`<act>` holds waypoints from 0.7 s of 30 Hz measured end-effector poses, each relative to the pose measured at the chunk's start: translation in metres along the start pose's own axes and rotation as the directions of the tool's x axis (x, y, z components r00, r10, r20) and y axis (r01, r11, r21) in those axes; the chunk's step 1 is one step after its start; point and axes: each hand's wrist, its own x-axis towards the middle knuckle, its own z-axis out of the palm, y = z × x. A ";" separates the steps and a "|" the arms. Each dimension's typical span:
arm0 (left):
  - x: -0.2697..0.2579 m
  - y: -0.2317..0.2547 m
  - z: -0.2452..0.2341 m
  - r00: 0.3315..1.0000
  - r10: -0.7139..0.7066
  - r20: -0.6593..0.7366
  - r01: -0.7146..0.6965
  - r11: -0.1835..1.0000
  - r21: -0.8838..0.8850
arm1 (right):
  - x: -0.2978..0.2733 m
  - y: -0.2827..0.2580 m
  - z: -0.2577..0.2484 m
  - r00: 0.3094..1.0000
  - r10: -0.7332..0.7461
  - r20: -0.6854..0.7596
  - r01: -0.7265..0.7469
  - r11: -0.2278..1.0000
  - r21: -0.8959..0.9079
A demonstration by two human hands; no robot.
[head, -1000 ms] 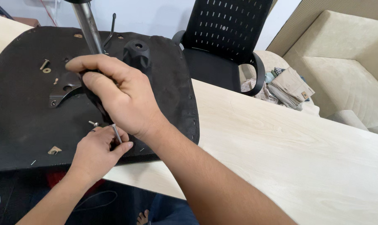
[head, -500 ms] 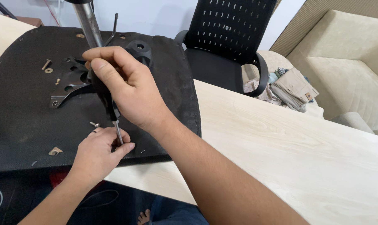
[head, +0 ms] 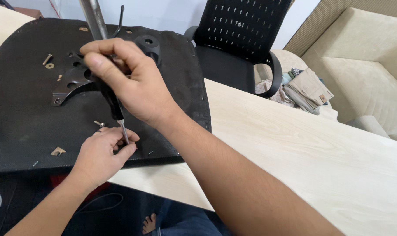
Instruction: The person uses a screwdriver to tighten screws into the underside of a black chair seat, securing the seat to its metal base. The person works on multiple screw locations around the seat perimeter.
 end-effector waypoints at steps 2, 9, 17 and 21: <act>0.000 0.000 0.000 1.000 -0.014 -0.002 0.014 1.000 0.003 | 0.003 0.001 0.000 0.998 -0.064 0.010 0.064 0.992 -0.105; 0.000 0.000 0.004 0.999 -0.036 -0.016 0.037 0.999 0.022 | 0.015 0.005 0.009 0.999 -0.046 0.017 0.047 0.995 -0.084; -0.002 -0.006 0.008 0.997 0.018 -0.076 -0.018 1.000 -0.004 | 0.011 0.014 0.023 0.999 -0.035 -0.001 0.035 0.999 0.021; 0.001 -0.008 0.010 0.999 -0.031 -0.037 0.033 0.999 0.041 | 0.012 0.019 0.016 0.998 -0.013 0.067 -0.007 0.956 0.295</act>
